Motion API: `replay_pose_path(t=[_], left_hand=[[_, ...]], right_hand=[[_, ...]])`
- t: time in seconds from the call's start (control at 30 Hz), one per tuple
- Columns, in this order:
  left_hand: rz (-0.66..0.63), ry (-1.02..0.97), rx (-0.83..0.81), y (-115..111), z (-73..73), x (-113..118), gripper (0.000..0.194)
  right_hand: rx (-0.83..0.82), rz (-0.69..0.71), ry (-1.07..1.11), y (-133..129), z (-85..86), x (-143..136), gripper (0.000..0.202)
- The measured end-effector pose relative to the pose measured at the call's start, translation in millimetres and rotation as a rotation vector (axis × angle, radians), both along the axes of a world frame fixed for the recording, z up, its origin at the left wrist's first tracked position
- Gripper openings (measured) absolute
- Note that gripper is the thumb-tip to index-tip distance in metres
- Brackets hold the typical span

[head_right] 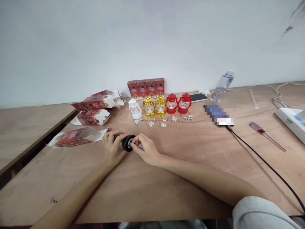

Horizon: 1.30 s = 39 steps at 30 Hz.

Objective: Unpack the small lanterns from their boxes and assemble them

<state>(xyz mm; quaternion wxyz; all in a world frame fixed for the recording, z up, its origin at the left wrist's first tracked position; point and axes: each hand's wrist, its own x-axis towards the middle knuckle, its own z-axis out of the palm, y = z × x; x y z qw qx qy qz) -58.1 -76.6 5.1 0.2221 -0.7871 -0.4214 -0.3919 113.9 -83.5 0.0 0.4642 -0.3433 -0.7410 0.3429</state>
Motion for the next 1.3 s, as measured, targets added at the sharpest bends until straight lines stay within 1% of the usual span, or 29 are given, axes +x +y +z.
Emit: replay_pose_path(t=[0.27,0.5,0.67,0.73,0.8,0.87,1.0,1.07,1.23,1.3], left_hand=[[0.03,-0.025,-0.033,0.8,-0.4,-2.6,0.025],[0.065,-0.055,-0.1,3.4,-1.4,-5.8,0.027],[0.107,-0.024,-0.121,4.9,-3.9,-5.6,0.028],[0.122,-0.009,-0.13,5.3,-3.8,-5.7,0.026],[0.133,0.012,-0.129,5.6,-2.6,-5.9,0.025],[0.133,0.054,-0.078,6.2,-0.9,-6.4,0.024],[0.074,0.221,0.156,7.2,2.3,-7.7,0.023],[0.03,0.293,0.225,6.3,3.6,-7.5,0.027],[-0.092,0.317,0.196,1.1,7.5,-3.1,0.032],[-0.113,0.341,0.21,-0.1,9.8,-1.0,0.031]], right_hand=[[-0.016,-0.007,0.015,-0.7,1.3,0.7,0.008],[-0.024,-0.071,0.002,1.0,2.1,1.1,0.009],[-0.098,-0.175,-0.01,7.5,1.6,5.8,0.007],[-0.1,-0.207,-0.023,10.2,0.8,8.2,0.006],[-0.095,-0.213,-0.039,12.3,-0.3,9.8,0.006],[-0.096,-0.204,-0.057,13.6,-1.4,10.2,0.005],[-0.109,-0.181,-0.112,13.7,-3.1,9.4,0.004],[-0.105,-0.165,-0.144,11.9,-3.7,9.1,0.007],[-0.077,-0.073,-0.27,2.2,-3.9,9.4,0.032],[-0.094,-0.048,-0.293,-2.4,-3.2,9.7,0.042]])
